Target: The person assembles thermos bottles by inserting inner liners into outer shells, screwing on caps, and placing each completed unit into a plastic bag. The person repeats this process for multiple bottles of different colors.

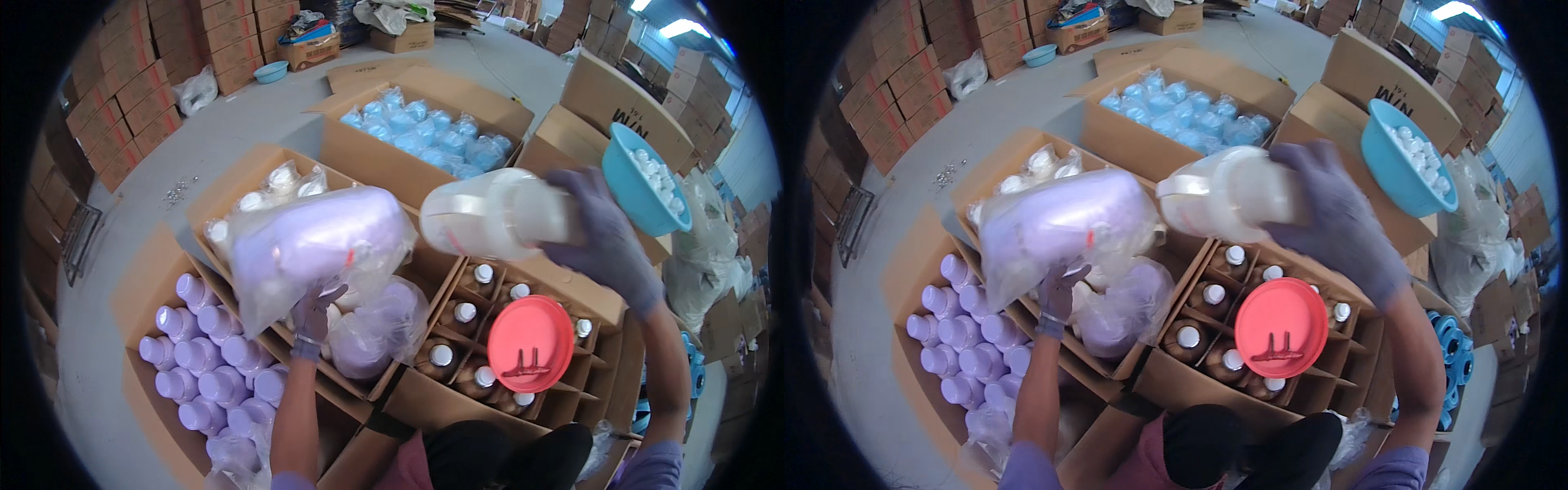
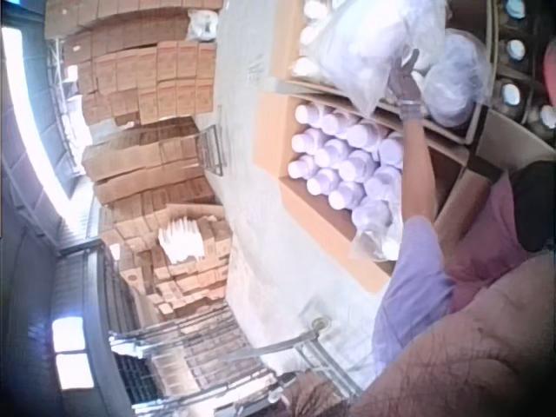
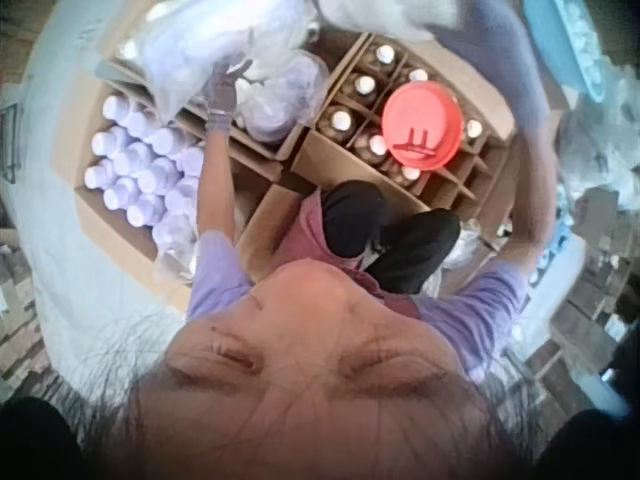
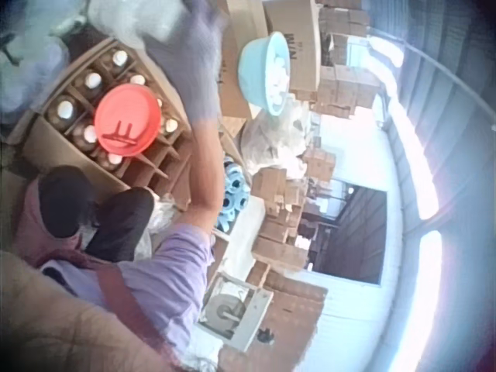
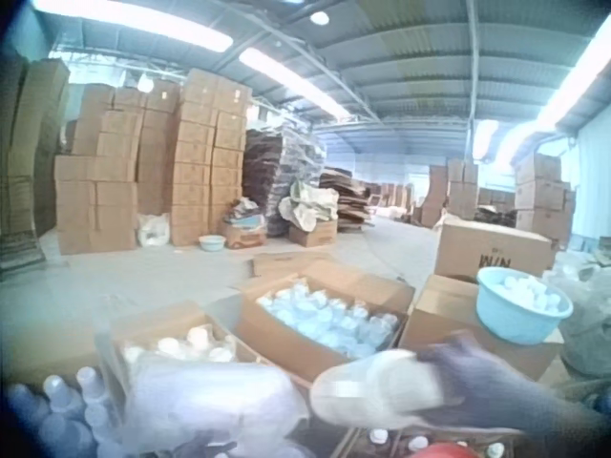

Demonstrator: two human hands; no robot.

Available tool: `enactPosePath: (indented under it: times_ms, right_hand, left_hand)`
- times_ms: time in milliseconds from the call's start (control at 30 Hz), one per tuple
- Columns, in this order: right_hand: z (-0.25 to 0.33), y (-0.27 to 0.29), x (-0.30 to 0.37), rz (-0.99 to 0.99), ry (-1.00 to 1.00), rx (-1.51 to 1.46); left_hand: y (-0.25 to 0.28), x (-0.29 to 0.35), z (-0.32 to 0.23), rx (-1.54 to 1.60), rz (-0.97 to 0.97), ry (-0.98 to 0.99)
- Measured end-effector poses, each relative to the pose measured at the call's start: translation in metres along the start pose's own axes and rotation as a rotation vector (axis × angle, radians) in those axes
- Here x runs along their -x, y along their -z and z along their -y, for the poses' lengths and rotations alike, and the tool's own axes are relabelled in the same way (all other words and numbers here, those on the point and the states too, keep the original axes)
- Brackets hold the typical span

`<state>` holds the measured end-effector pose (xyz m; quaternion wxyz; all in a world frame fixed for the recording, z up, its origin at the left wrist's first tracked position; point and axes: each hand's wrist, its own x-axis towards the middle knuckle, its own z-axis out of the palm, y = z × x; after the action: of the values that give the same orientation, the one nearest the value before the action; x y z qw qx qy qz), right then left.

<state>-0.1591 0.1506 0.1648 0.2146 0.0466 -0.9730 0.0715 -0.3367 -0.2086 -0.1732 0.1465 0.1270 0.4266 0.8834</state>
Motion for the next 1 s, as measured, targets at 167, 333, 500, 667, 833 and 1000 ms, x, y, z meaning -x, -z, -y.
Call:
enactPosePath:
  times_ms: [167,333,500,667,833,1000]
  right_hand:
    - [-0.016,0.043,0.11,-0.282,-0.372,-0.188]
    - [-0.025,0.024,0.216,-0.381,-0.784,-0.91]
    - [0.01,0.034,0.267,-0.193,-1.097,-1.599]
    - [0.03,0.021,0.281,-0.227,-0.756,-1.182]
    - [0.03,0.028,0.293,-0.515,-0.442,-1.246]
    - [-0.044,-0.104,0.313,-0.123,-0.658,-0.501]
  left_hand:
    - [0.046,-0.086,0.069,-1.212,0.364,0.051]
    - [-0.074,-0.117,0.107,-1.457,0.352,0.183]
    - [-0.234,0.029,-0.04,-0.471,0.653,-0.093]
    - [-0.258,0.094,-0.058,-0.418,0.311,0.107]
    - [-0.228,0.069,-0.097,-0.866,0.455,-0.195]
    - [-0.343,0.134,-0.128,-0.977,1.163,0.123]
